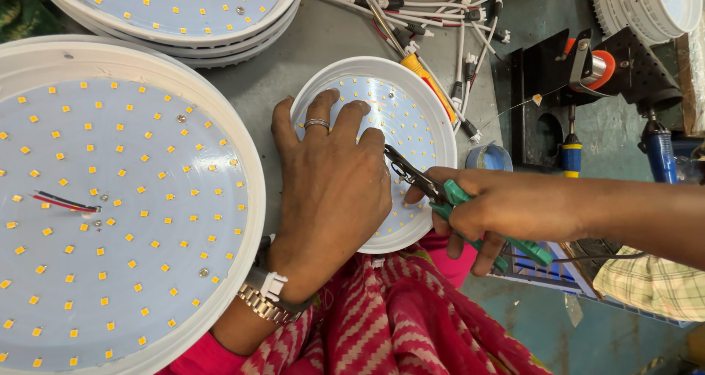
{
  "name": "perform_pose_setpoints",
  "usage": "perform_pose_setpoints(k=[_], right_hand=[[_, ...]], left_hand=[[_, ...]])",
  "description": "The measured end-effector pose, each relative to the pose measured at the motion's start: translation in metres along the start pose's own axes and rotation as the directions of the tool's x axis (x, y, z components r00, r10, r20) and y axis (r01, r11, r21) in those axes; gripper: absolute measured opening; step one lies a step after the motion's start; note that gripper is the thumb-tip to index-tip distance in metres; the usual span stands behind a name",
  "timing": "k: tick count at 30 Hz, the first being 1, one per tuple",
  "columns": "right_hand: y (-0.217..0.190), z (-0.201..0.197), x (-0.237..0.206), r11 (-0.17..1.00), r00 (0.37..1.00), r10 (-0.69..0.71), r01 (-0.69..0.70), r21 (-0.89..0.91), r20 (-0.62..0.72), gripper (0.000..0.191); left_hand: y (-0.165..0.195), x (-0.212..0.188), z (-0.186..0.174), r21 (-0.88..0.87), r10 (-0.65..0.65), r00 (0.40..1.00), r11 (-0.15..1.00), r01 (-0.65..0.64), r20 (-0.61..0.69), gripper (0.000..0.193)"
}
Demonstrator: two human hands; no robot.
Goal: The person solders red and black wires onto the solder pads of round LED light panels using a soldering iron, dipping the wire ends into flux first. They hold each panel steady with one hand while soldering the wire connections, then set the finished panel aside and take the next one.
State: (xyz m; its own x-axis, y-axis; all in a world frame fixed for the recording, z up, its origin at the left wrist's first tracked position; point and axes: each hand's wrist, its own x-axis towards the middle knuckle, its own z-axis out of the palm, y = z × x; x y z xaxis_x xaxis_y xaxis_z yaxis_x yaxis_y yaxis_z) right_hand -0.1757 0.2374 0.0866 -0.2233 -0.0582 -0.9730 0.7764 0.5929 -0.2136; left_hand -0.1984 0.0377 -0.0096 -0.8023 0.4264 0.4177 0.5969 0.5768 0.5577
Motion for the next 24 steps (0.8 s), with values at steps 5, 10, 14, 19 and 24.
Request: perform_pose_setpoints(k=[5,10,14,19,24], right_hand=[[-0.007,0.006,0.000,0.995,0.998,0.031,-0.037,-0.098,-0.056,0.068],[-0.021,0.017,-0.005,0.977,0.988,0.098,-0.119,-0.179,-0.123,0.054],[-0.031,0.024,-0.007,0.951,0.970,0.155,-0.198,-0.237,-0.185,0.043],[-0.035,0.027,-0.009,0.943,0.968,0.138,-0.193,-0.271,-0.209,0.041],[-0.038,0.030,-0.009,0.894,0.961,0.124,-0.216,-0.392,-0.246,0.041]], left_hand=[[0.000,-0.001,0.001,-0.002,0.002,1.000,1.000,-0.002,0.007,0.021],[0.000,-0.002,0.002,-0.001,0.001,1.000,1.000,-0.001,0.013,0.020],[0.000,-0.002,0.002,-0.004,-0.001,1.000,1.000,0.001,0.012,0.019],[-0.002,-0.003,0.003,-0.013,0.004,1.000,1.000,-0.004,0.003,0.019],[-0.002,-0.003,0.003,0.005,0.005,1.000,1.000,-0.005,0.002,0.017]])
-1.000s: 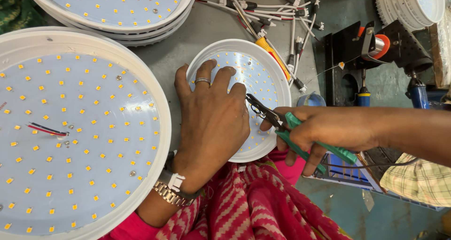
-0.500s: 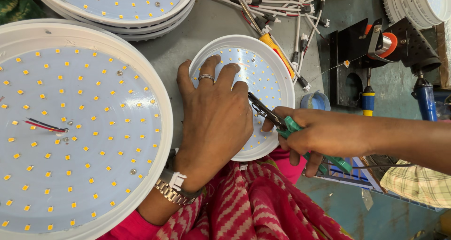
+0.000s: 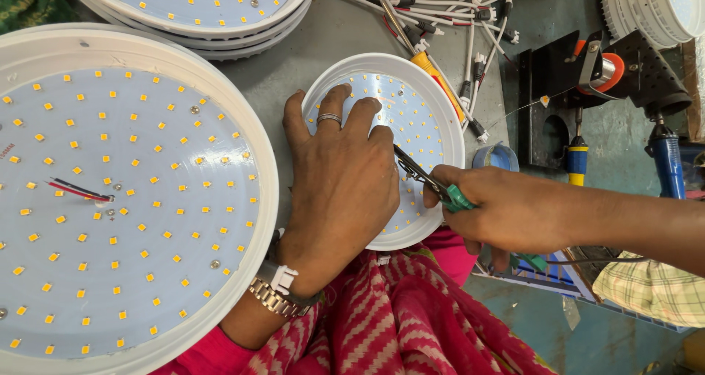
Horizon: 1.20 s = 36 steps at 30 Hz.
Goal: The person solders red and black wires onto the solder pads of round LED light panels using a soldering iron, dipping the wire ends into flux first. They hold each panel steady with one hand while soldering the wire connections, then set the finished panel aside and take the next one.
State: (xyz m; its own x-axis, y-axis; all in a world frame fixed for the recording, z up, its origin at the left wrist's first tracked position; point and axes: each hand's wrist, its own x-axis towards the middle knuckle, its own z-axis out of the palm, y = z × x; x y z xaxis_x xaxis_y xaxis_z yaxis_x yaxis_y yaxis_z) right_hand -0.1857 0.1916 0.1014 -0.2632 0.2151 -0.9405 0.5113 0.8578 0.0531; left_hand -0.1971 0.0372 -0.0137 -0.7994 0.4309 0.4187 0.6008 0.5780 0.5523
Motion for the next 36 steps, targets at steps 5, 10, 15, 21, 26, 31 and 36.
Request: perform_pose_setpoints(k=[5,10,15,21,26,31,36], right_hand=[[-0.002,0.001,-0.001,0.996,0.999,0.014,-0.017,-0.084,-0.046,0.033],[-0.002,0.003,-0.001,0.993,0.997,-0.019,0.011,-0.116,-0.074,0.030],[0.004,0.004,0.004,0.981,0.997,-0.073,0.070,0.182,0.010,0.032],[0.031,-0.004,0.017,0.969,0.999,-0.040,0.038,0.245,0.005,0.040],[0.059,-0.069,0.018,0.924,0.894,0.043,0.135,0.359,-0.447,0.042],[0.111,-0.132,0.016,0.853,0.708,-0.109,0.427,0.301,-0.697,0.057],[0.103,-0.148,0.077,0.965,0.673,-0.236,0.076,-0.251,-0.701,0.038]], left_hand=[[-0.001,0.000,-0.001,-0.007,-0.002,1.000,1.000,0.003,0.004,0.017],[-0.002,0.000,-0.001,-0.005,-0.002,1.000,1.000,0.002,-0.009,0.018],[-0.002,0.001,-0.002,0.005,0.009,1.000,1.000,-0.008,-0.018,0.020],[-0.001,0.003,-0.002,0.006,0.005,1.000,1.000,-0.005,-0.007,0.018],[0.002,0.003,-0.005,-0.011,0.001,1.000,1.000,-0.001,0.015,0.017],[0.007,0.008,-0.002,0.004,0.000,1.000,1.000,0.000,0.023,0.016],[0.010,0.005,0.001,-0.039,0.011,1.000,0.999,-0.011,0.005,0.013]])
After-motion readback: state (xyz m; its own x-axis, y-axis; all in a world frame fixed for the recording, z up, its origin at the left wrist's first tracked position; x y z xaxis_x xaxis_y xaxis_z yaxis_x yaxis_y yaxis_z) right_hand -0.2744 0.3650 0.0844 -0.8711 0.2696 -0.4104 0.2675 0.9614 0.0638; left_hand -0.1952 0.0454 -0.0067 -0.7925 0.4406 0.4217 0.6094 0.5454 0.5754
